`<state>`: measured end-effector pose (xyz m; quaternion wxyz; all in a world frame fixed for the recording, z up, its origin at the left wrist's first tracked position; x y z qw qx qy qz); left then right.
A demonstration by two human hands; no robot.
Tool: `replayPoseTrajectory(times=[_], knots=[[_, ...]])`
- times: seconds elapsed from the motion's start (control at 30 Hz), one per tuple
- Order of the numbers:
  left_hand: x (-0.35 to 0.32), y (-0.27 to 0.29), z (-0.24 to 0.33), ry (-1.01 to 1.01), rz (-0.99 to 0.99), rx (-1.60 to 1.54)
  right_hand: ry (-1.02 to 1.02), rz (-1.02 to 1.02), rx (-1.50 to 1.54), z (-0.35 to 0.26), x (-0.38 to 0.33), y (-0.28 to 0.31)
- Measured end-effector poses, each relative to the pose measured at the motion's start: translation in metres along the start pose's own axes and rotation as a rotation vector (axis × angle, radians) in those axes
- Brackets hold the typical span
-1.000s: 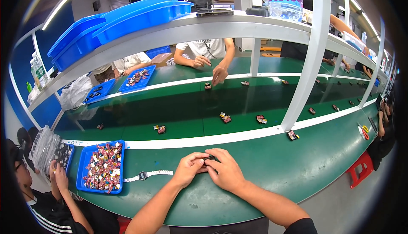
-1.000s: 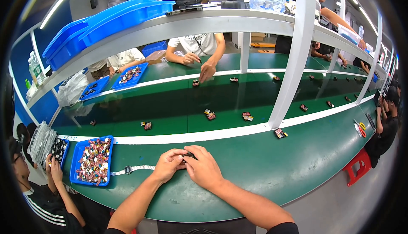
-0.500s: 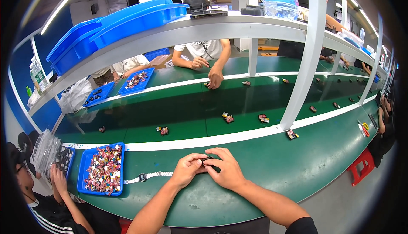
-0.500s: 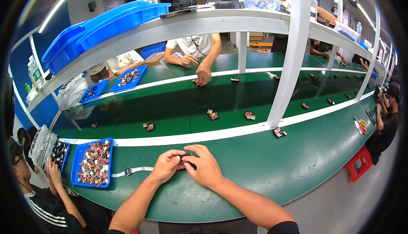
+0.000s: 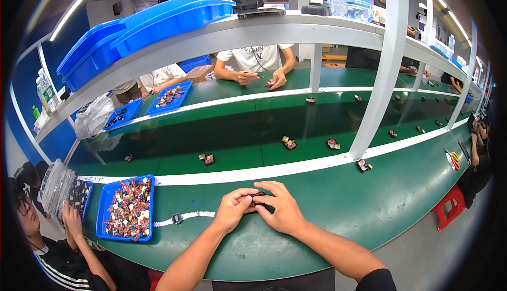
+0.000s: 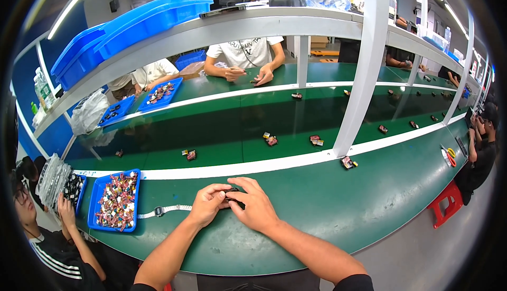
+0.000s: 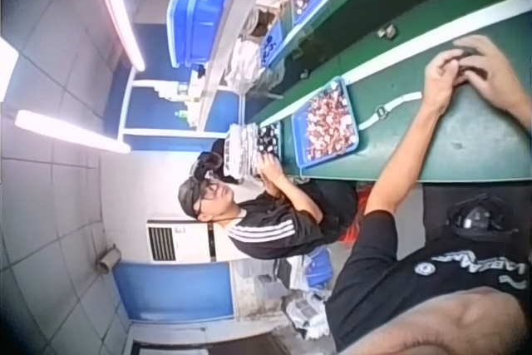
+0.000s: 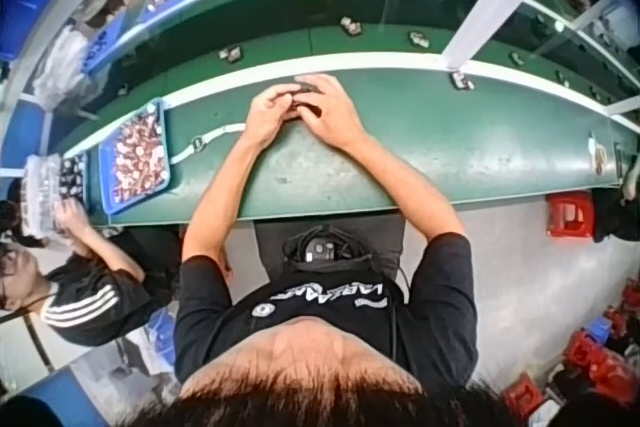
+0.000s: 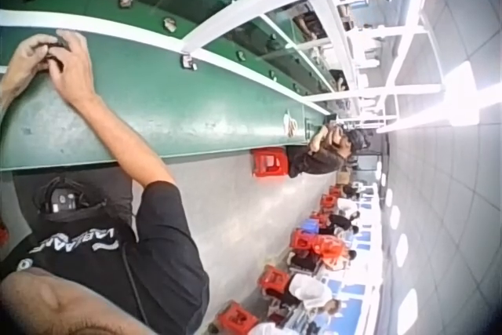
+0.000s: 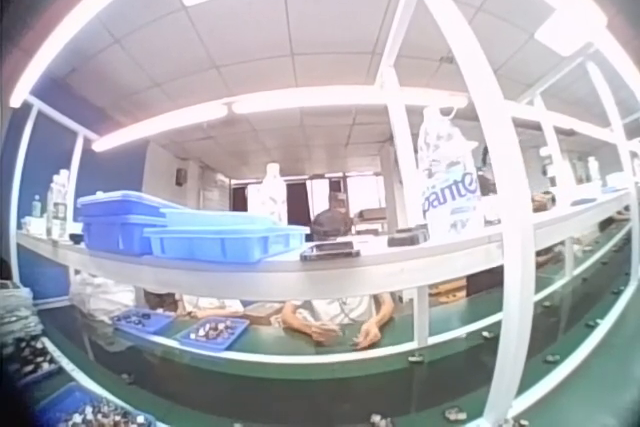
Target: Manually assembling small mechanical or electronic parts on a factory production line.
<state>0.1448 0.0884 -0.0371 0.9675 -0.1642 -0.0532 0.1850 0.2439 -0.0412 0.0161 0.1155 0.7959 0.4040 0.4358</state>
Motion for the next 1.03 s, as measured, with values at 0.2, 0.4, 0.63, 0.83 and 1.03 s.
replayPoseTrajectory(times=[0.2,0.4,0.63,0.83,1.03], knots=[[-0.002,-0.001,0.003,-0.051,0.009,-0.058,0.068,0.003,-0.087,-0.007,0.003,0.006],[-0.002,0.003,-0.002,-0.045,-0.031,-0.110,0.053,0.029,-0.046,-0.004,0.001,0.005],[-0.002,0.001,-0.001,-0.050,-0.027,-0.126,0.005,0.040,0.066,0.004,-0.001,-0.002],[-0.003,-0.002,0.000,-0.058,0.023,-0.077,-0.024,-0.037,0.088,0.006,0.001,-0.002],[-0.003,-0.004,0.002,-0.012,0.015,-0.057,-0.139,-0.063,0.136,0.006,-0.001,-0.005]])
Point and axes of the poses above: each hand's wrist, its own x-axis towards the middle knuckle, its own y-axis out of the back of the hand, z = x × y, the point moved 4 cm from there along x, towards the middle knuckle, and after that the axes turned 3 degrees about -z, right-handed, at the moved point
